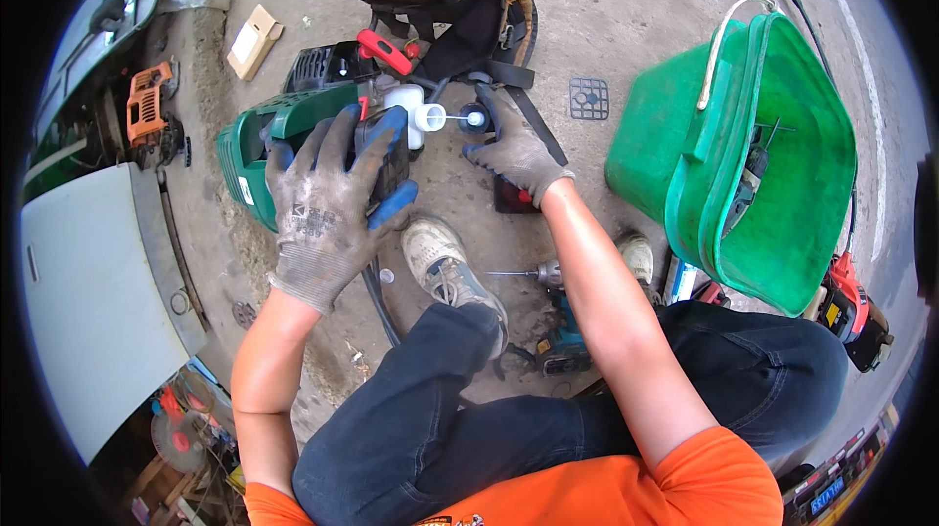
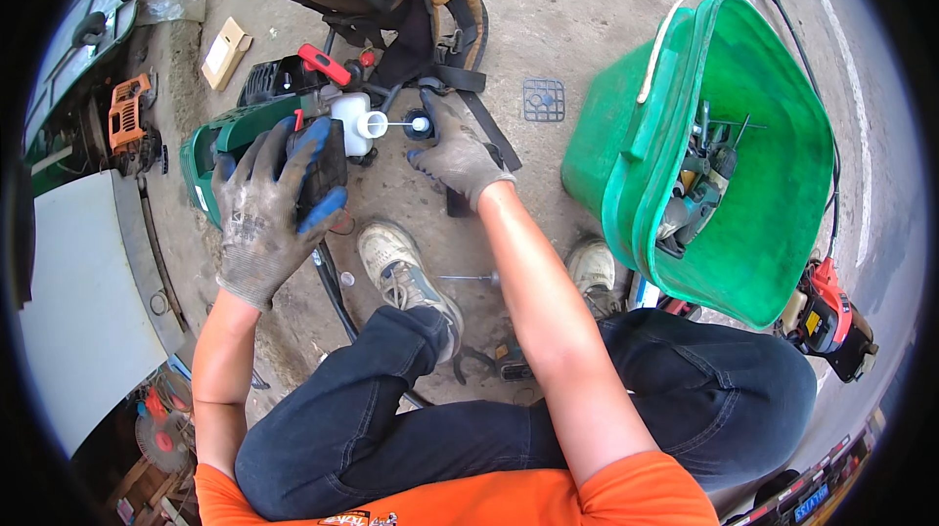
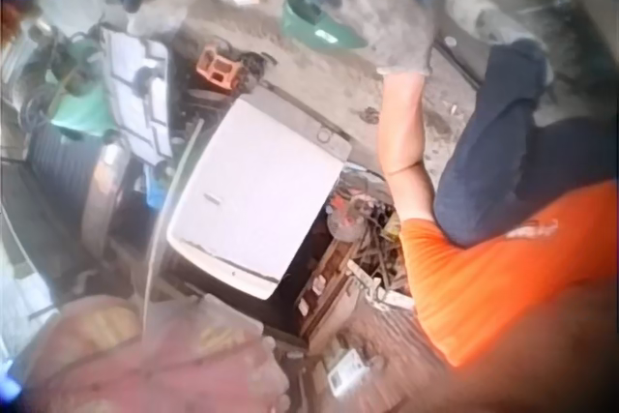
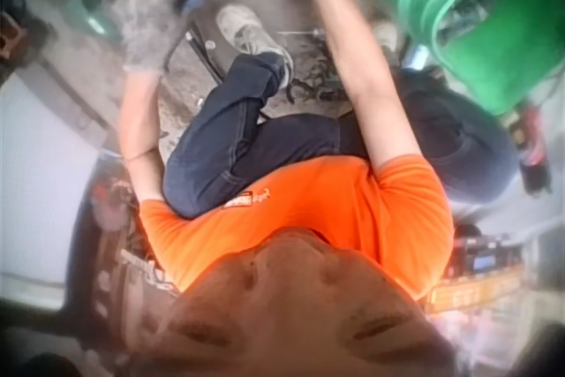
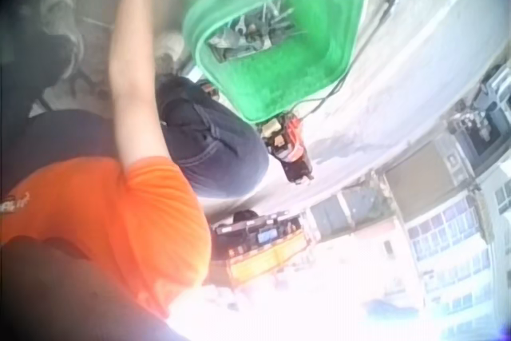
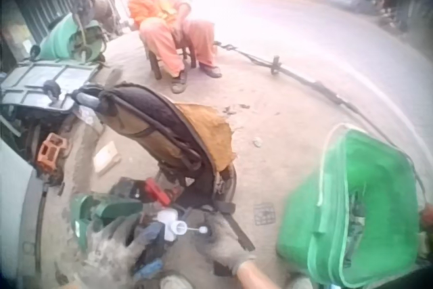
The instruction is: The person sits on the ground and uses a cordless drill to remove and install screws on a small green engine. They also use pliers to adjust wires and a cloth to wipe the engine surface. The person handles the engine, drill, pliers, and cloth while working.
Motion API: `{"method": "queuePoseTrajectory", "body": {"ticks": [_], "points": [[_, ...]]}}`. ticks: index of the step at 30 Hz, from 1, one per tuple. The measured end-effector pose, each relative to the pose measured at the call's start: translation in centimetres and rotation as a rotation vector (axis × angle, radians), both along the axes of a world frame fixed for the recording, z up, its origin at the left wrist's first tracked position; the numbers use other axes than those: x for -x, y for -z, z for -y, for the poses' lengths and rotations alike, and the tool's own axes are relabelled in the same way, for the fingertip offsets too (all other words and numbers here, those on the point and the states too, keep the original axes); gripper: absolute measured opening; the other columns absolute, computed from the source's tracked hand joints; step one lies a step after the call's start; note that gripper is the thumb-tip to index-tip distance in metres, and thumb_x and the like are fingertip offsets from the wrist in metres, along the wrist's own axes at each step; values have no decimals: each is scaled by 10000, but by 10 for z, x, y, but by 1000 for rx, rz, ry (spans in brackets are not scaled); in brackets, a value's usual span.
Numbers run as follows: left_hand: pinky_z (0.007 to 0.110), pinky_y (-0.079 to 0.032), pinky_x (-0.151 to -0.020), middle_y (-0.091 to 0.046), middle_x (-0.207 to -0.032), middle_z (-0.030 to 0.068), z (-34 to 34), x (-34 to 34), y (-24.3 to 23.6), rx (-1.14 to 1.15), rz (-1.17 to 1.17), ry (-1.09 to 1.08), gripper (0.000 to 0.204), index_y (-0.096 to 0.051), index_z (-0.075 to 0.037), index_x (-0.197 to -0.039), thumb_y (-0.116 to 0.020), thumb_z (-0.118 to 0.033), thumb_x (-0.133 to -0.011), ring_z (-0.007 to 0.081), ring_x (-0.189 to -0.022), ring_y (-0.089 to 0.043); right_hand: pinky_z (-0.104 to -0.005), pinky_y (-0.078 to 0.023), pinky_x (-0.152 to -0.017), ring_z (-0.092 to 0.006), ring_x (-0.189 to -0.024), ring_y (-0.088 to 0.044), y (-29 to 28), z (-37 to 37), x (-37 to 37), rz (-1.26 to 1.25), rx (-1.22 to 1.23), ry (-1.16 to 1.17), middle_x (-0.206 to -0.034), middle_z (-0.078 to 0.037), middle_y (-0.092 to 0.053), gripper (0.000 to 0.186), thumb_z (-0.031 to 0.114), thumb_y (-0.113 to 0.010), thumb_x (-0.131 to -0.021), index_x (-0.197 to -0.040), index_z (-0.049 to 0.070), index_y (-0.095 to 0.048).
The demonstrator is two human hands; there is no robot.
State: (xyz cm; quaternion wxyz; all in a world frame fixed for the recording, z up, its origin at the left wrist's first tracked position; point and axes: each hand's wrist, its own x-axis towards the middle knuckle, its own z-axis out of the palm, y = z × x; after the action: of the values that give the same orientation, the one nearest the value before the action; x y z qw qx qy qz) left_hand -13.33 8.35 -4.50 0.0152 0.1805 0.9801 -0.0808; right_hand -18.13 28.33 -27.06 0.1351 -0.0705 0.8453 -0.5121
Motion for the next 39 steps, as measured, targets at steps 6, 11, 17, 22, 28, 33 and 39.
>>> {"method": "queuePoseTrajectory", "body": {"ticks": [6,11,17,22,28,33,39], "points": [[644,-283,-1151,-541,-1485,171,3,-1,-4,-78,24,-8,742,-547,-209,-1513,-774,-474,-858,371,-1347,-529,-308,-574,-817,-134,-919,-675,-30,20,-7,364,551,224,-1160,-88,-691,603,65,-771,-829,-1404,71,-592],[610,-276,-1177,-566,-1456,172,25,6,-18,-212,-99,48,691,-575,-132,-1469,-794,-370,-859,385,-1358,-519,-319,-529,-1004,-164,-1176,-636,-68,28,1,177,341,163,-1337,-112,-642,661,47,-769,-843,-1465,24,-546],[574,-280,-1193,-570,-1457,178,65,14,0,-309,-317,-117,539,-610,-82,-1408,-744,-268,-920,411,-1375,-492,-301,-491,-1006,-156,-1146,-595,-59,25,-5,149,353,69,-1344,-111,-612,731,22,-734,-865,-1548,32,-477],[573,-316,-1173,-637,-1378,155,71,11,9,-350,-341,-144,477,-631,-69,-1361,-733,-248,-931,426,-1368,-491,-258,-524,-808,-96,-867,-618,-51,24,2,296,544,215,-940,-6,-663,623,51,-777,-878,-1466,28,-574],[576,-329,-1161,-649,-1364,148,69,11,10,-361,-382,-132,458,-657,-73,-1317,-757,-251,-907,426,-1347,-510,-423,-530,-966,-332,-1103,-659,-70,34,1,-159,22,-14,-1272,-198,-613,719,145,-828,-827,-1487,69,-553],[576,-348,-1141,-646,-1357,161,70,11,8,-351,-392,-144,505,-659,-73,-1317,-790,-266,-869,432,-1333,-513,-473,-448,-1105,-461,-1248,-574,-68,39,-1,-338,-102,-186,-1426,-258,-543,656,116,-698,-858,-1490,75,-526],[577,-376,-1118,-642,-1320,183,65,13,6,-372,-399,-130,520,-653,-59,-1303,-809,-252,-845,462,-1319,-505,-470,-435,-1134,-444,-1313,-548,-64,30,13,-277,-10,-211,-1420,-244,-579,600,-10,-655,-839,-1428,54,-563]]}}
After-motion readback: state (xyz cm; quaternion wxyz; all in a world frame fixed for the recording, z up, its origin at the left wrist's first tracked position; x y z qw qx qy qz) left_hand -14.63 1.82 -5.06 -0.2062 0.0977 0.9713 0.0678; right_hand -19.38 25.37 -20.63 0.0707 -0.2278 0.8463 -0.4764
